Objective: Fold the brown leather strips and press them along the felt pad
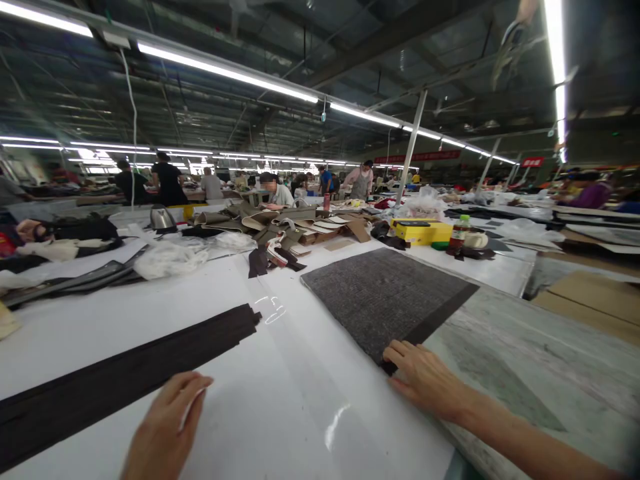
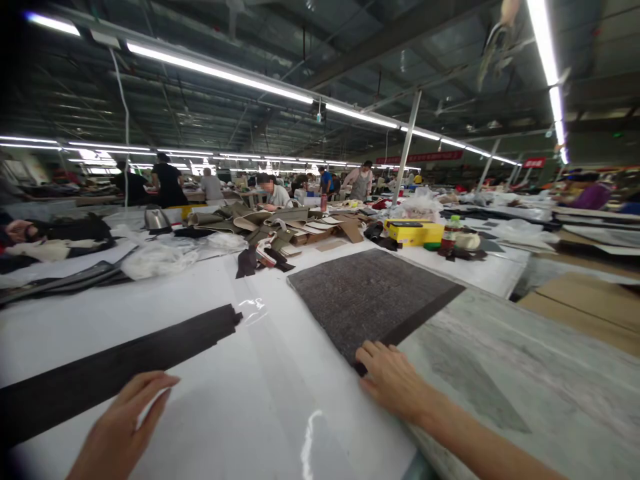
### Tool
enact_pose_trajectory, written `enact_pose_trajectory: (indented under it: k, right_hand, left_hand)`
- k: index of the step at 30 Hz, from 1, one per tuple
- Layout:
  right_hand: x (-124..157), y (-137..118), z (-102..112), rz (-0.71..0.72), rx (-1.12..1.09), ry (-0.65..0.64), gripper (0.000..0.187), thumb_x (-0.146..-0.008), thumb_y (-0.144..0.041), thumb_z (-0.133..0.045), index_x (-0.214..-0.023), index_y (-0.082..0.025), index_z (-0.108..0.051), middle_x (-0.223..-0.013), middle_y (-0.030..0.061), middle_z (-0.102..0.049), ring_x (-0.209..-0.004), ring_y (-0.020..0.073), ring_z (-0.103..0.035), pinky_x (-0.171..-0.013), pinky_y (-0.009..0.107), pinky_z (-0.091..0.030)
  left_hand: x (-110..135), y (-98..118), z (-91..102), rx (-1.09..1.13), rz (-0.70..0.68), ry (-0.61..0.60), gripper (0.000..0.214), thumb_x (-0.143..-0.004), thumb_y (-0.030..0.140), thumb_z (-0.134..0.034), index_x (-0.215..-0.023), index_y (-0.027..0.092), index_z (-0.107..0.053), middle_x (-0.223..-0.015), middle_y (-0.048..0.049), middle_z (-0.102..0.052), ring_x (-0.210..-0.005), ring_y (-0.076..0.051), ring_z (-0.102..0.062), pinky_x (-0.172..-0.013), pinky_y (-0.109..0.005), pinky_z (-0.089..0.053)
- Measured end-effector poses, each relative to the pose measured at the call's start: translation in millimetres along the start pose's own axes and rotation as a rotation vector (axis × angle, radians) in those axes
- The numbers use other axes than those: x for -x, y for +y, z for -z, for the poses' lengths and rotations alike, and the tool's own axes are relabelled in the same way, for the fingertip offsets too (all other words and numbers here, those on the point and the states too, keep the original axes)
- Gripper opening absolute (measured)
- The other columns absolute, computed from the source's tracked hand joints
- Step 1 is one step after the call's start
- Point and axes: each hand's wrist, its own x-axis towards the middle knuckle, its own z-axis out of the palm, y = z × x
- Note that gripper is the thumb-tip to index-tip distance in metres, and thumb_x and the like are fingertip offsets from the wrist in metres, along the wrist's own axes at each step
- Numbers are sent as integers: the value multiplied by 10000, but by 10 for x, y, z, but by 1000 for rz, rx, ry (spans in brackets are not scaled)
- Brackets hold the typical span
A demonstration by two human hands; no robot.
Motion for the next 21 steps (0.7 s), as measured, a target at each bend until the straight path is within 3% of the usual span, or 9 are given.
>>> enact_pose_trajectory:
  k: [4,8,14,21]
  right_hand:
    - [2,-46,-85,-24,43,27,123,-803,-87,-511,-871,-174,-564,-932,86,-572,-844,253,-521,-710,353,-383]
    - [-6,-44,-120,-46,32,31,166,-801,-37,-472,-826,-177,-556,-892,75,-572,-823,234,-523,-672,316,-371]
    - [-5,31,-134,-96,-95,50,188,-842,-43,-417,-797,-172,-546,-863,64,-580,-778,201,-529,-673,304,-368]
    - [-39,209,-132,-166,-367,73,141,-813,-120,-444,-730,-195,-528,-774,12,-590,-739,162,-547,-663,266,-388]
  left_hand:
    - [-105,764,-537,217,-51,-144,228,-919,270,-425,-967,279,-647,-1036,-56,-620,-971,-221,-614,-852,-349,-531]
    - [-129,1369,-836,349,-89,-330,276,-924,186,-385,-987,249,-646,-1028,-81,-608,-960,-216,-599,-847,-347,-523]
    - [-199,1911,-1030,362,-190,-519,345,-857,45,-373,-994,223,-635,-1050,-82,-603,-967,-222,-562,-869,-364,-485]
    - [-339,2406,-1250,300,-429,-701,467,-815,22,-411,-1206,241,-543,-1271,-25,-566,-1084,-217,-497,-943,-362,-409]
